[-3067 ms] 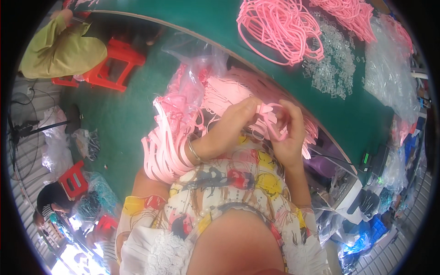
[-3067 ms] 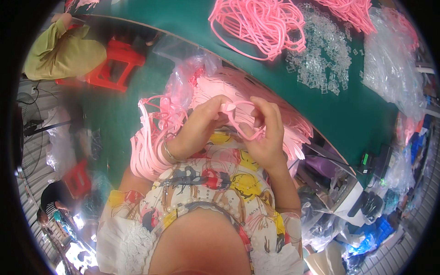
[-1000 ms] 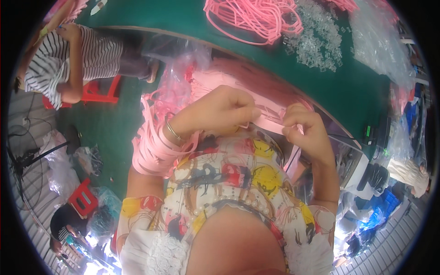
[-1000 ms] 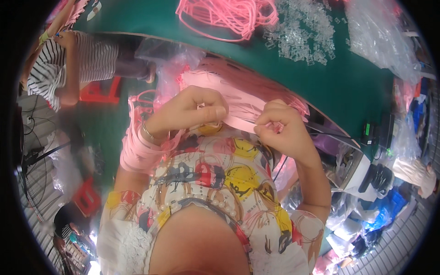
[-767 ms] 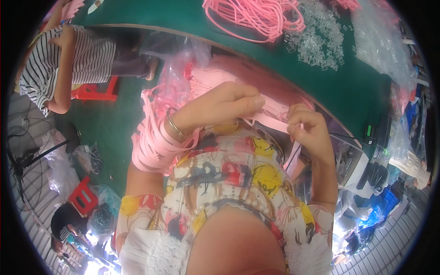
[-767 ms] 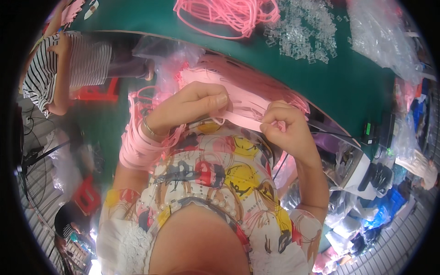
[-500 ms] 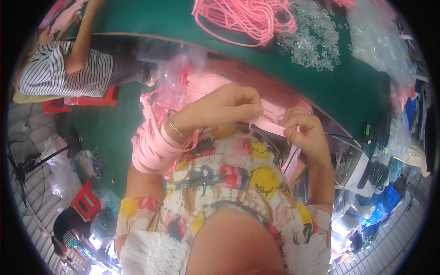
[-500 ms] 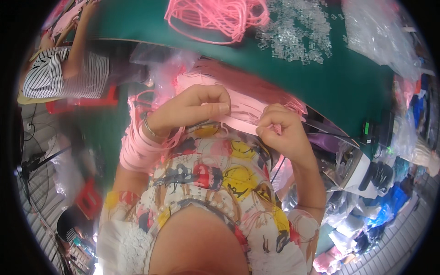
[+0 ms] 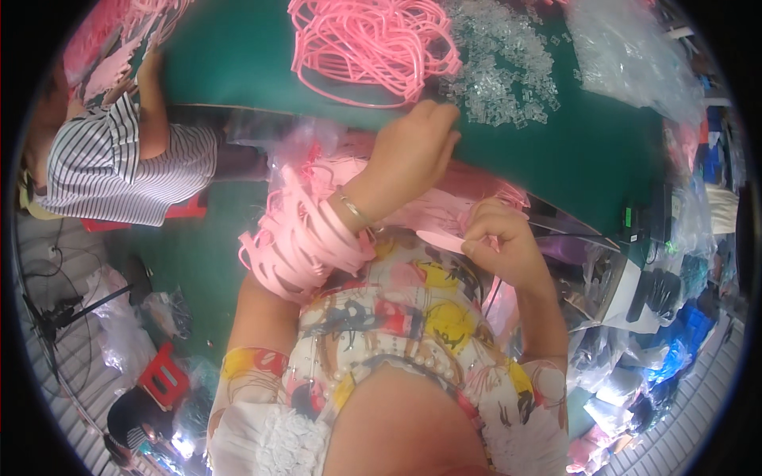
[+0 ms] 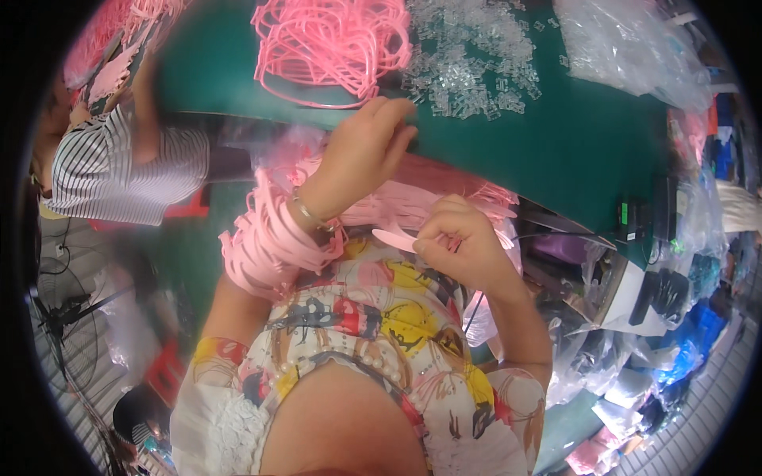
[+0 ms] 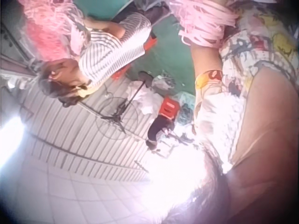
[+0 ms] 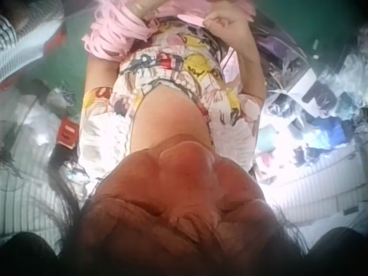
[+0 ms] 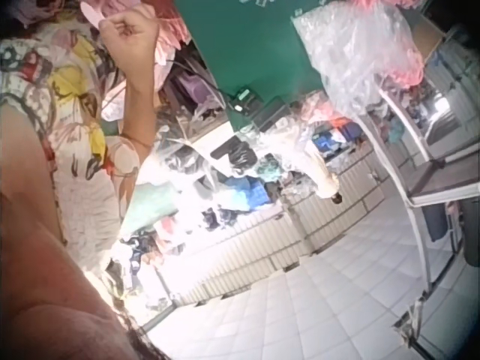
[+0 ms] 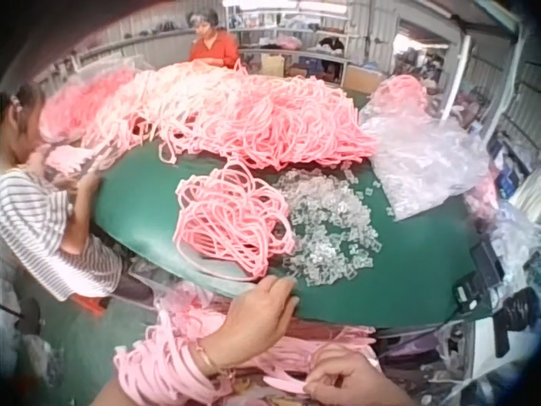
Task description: The person sits at a green work table in a workshop and assembles pink fabric straps by hand. They repeatedly pick up a strap and a small clear plastic clip, insert the strap end into the clip, and place the finished unit on a growing pile.
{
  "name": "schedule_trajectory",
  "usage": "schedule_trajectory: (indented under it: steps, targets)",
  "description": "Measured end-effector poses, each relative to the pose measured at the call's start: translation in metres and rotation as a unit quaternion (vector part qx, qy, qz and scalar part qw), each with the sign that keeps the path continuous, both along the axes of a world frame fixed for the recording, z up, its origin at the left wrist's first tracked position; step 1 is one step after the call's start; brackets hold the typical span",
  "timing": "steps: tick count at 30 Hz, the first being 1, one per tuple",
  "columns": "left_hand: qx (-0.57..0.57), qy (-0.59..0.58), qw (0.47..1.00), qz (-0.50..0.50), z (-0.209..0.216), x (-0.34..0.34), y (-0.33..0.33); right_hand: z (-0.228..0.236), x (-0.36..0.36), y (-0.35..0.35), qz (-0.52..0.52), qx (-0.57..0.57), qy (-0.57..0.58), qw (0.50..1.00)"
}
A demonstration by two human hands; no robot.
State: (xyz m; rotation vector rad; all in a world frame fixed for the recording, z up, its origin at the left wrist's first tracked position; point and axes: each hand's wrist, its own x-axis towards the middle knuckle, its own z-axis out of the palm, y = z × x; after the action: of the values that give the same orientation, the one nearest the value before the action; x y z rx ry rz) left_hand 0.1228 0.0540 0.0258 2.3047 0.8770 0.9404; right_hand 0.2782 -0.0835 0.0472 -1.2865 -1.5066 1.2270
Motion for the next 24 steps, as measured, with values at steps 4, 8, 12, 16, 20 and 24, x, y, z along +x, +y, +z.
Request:
schedule_trajectory:
  steps: [4,8,12,16,20,24]
  targets:
    - [0.038,0.095,0.990,0.096,-0.010,0.020,0.007,-0.003,0.001,0.000,-0.003,-0.003,0.014,1.000]
    - [0.068,0.134,0.982,0.114,-0.014,0.025,0.012,0.002,-0.002,0.000,-0.002,-0.012,0.012,1.000]
    - [0.049,0.077,0.991,0.099,-0.010,0.022,0.010,0.004,-0.002,0.002,0.003,-0.001,0.013,1.000]
    - [0.009,0.038,0.997,0.067,-0.008,0.013,0.004,0.002,-0.003,0.006,0.015,0.021,0.004,1.000]
    - [-0.075,0.008,0.997,0.009,-0.008,0.003,0.004,0.006,-0.005,0.007,0.030,-0.013,-0.003,0.999]
    - [-0.358,-0.146,0.917,-0.094,0.003,-0.013,-0.014,0.006,-0.007,0.009,0.013,0.035,-0.010,0.999]
